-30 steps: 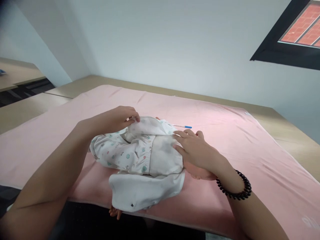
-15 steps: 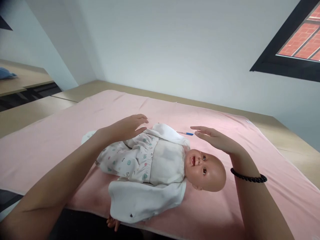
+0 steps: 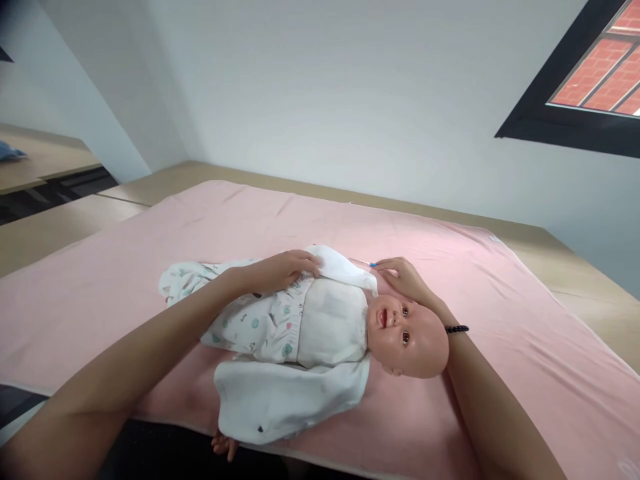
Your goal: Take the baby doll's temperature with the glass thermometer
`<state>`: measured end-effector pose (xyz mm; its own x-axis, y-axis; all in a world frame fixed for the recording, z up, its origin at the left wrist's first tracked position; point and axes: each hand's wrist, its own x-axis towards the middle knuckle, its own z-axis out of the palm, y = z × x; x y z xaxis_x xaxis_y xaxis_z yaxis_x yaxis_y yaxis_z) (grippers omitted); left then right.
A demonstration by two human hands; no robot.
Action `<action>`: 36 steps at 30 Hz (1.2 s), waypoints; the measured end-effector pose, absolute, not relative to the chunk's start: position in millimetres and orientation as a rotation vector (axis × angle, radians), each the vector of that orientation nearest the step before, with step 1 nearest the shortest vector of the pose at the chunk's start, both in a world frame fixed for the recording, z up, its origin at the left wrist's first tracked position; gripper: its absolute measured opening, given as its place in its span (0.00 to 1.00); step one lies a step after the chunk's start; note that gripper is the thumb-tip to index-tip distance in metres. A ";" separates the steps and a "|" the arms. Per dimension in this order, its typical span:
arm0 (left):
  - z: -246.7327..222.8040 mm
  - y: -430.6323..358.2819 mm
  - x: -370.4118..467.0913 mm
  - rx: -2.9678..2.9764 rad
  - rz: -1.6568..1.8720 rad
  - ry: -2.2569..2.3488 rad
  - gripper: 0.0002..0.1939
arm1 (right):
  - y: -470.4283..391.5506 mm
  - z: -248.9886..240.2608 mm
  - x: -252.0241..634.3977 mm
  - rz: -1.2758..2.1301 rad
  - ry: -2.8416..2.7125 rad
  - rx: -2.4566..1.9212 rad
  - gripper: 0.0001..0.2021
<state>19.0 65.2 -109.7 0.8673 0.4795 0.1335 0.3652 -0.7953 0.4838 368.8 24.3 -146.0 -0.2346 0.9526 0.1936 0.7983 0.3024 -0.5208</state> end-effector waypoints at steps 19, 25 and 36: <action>-117.9 67.6 25.4 2.727 0.342 0.722 0.29 | -2.8 -63.6 342.5 0.736 -2.065 -1.455 0.16; -120.2 70.3 24.2 2.688 0.390 0.683 0.27 | 27.6 -70.2 316.5 1.082 -2.312 -1.346 0.15; -123.5 80.7 21.1 2.473 0.603 1.036 0.24 | 33.0 -70.6 313.1 0.923 -2.786 -1.166 0.20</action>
